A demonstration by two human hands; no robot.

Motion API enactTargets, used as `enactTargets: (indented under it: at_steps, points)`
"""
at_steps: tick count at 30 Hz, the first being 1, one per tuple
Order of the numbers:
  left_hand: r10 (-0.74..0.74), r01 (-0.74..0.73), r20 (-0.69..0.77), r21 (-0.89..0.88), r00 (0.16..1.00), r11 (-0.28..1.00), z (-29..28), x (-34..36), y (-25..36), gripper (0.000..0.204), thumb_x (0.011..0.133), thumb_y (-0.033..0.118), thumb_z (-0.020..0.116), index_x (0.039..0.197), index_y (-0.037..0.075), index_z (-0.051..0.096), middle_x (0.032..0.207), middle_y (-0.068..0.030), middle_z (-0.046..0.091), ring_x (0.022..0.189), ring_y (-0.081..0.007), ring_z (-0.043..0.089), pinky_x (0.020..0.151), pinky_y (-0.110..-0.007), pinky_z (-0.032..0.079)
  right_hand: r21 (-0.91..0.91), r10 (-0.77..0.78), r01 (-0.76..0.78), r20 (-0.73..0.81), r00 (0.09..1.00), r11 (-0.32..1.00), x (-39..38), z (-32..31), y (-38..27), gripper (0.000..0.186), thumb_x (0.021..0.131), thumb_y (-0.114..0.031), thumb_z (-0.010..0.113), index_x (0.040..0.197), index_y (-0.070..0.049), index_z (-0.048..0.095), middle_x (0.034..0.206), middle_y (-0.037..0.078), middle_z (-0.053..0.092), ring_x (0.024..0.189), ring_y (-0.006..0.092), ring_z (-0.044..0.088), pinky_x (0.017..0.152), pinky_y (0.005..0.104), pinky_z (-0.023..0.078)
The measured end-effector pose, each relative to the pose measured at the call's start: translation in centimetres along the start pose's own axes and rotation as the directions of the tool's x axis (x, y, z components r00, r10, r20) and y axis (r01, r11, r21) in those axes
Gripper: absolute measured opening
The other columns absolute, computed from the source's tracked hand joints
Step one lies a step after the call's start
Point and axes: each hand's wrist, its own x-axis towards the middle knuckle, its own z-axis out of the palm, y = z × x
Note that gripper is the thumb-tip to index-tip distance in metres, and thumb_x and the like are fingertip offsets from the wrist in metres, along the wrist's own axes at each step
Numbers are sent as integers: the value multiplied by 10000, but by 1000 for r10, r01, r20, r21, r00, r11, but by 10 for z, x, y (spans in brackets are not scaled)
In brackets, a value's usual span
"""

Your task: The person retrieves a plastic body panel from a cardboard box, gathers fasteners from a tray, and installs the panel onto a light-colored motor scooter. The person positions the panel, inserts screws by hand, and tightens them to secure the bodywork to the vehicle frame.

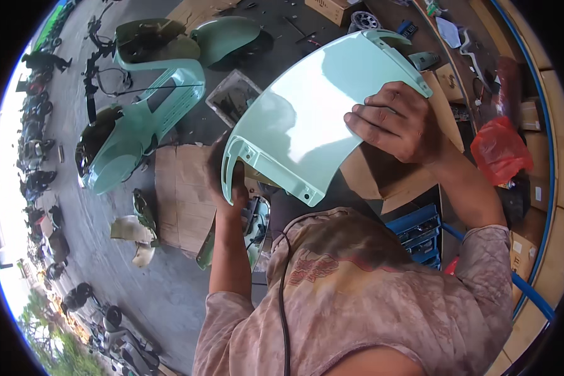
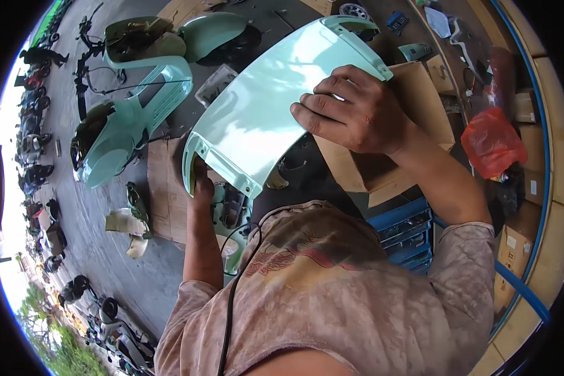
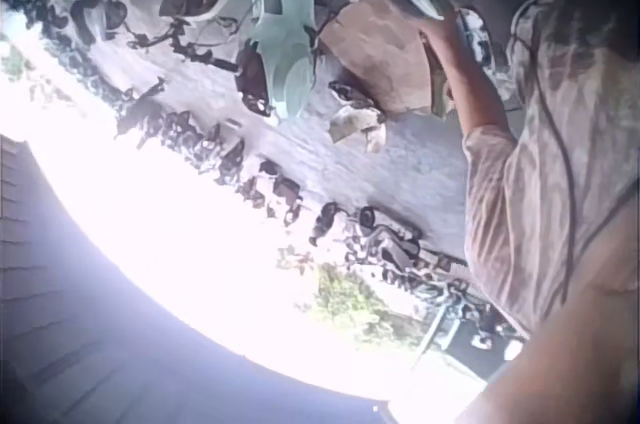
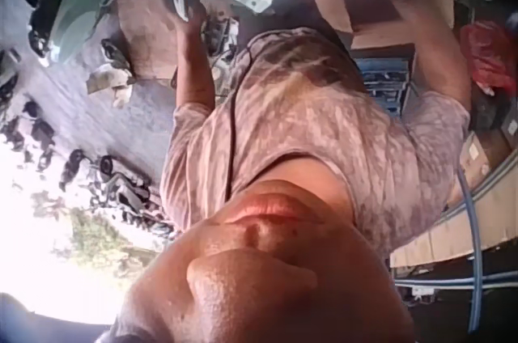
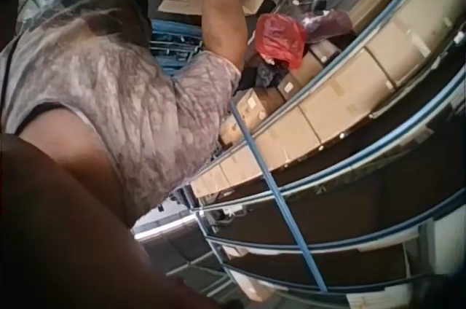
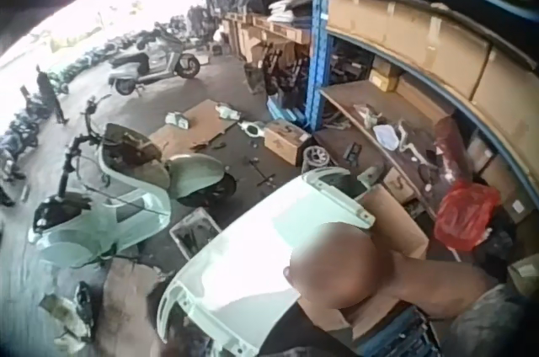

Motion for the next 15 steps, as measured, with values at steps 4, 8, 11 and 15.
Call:
enactTargets:
  at_steps: [4, 8, 11, 15]
  points:
    - [2, -2, -9, 82, 1000, 997, -36, -1, -3, 494, 845, 176, 584, 1261, -58, 457, 1262, -268, 539, 1188, -369, 536, 998, -444, 415, 30, -98, 98, -2, 995, 995, 40, 20, -2, 200, 742, -140, 662, 942, -131, 663, 834, -43, 615, 790, 119, 590, 729, 298, 484]
    - [22, -24, 39, 53, 999, 998, -83, -3, -17, 603, 765, 155, 653, 1299, -27, 439, 1320, -268, 497, 1238, -379, 495, 1023, -435, 392, 88, -176, 175, 8, 984, 981, 88, 49, -11, 220, 723, -134, 670, 943, -128, 672, 829, -41, 618, 773, 124, 594, 727, 299, 489]
    - [23, -23, 64, -14, 998, 1000, -124, -6, -30, 655, 774, 192, 654, 1339, -23, 401, 1368, -280, 441, 1295, -386, 431, 1049, -457, 357, 138, -241, 238, 5, 971, 961, 127, 79, -19, 214, 723, -143, 668, 936, -126, 676, 826, -33, 627, 782, 131, 598, 732, 303, 497]
    - [84, -79, 99, -57, 991, 995, -172, 5, -38, 727, 778, 264, 667, 1380, -1, 357, 1407, -305, 371, 1330, -416, 369, 1064, -493, 324, 208, -308, 311, -49, 950, 927, 179, 122, -23, 226, 725, -149, 664, 949, -121, 685, 826, -19, 636, 789, 147, 604, 733, 308, 510]
